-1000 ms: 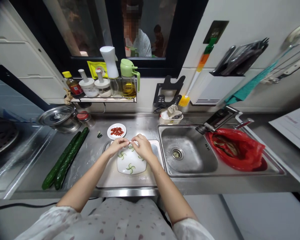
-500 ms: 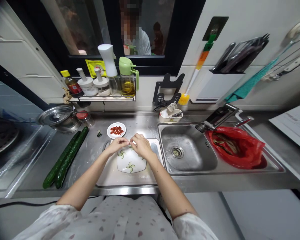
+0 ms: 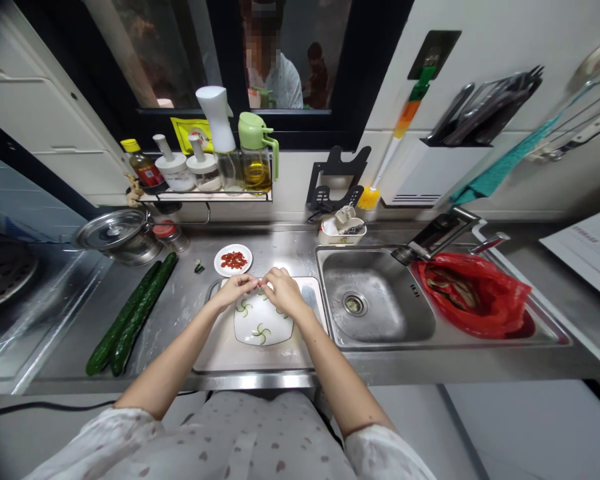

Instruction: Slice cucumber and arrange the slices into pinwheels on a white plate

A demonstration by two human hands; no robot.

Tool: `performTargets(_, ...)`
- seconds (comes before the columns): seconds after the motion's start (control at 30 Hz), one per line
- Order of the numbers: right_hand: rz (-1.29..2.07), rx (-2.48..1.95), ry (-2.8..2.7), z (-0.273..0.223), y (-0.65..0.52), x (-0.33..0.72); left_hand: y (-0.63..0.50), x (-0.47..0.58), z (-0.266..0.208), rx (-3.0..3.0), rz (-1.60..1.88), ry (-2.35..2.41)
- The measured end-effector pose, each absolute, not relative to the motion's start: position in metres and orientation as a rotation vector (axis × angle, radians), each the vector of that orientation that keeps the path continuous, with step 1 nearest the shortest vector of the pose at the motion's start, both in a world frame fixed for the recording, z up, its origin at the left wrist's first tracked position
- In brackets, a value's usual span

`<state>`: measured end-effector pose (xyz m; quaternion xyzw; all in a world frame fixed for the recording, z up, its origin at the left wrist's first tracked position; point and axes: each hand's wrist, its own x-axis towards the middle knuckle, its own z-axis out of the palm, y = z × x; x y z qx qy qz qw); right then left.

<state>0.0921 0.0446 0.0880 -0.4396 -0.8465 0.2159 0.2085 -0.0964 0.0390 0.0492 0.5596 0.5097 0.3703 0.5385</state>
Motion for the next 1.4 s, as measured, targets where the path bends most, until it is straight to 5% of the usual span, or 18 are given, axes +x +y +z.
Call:
performTargets(0.47, 0.564, -1.513, -2.305, 0.007, 0.055, 0.086, 0.043, -0.082, 0.027, 1.730, 0.428, 1.874)
performTargets(1.4, 0.509, -1.582, -2.357, -0.005, 0.058, 0.078, 0.050, -0.067, 0.014, 1.771, 0.270, 1.963)
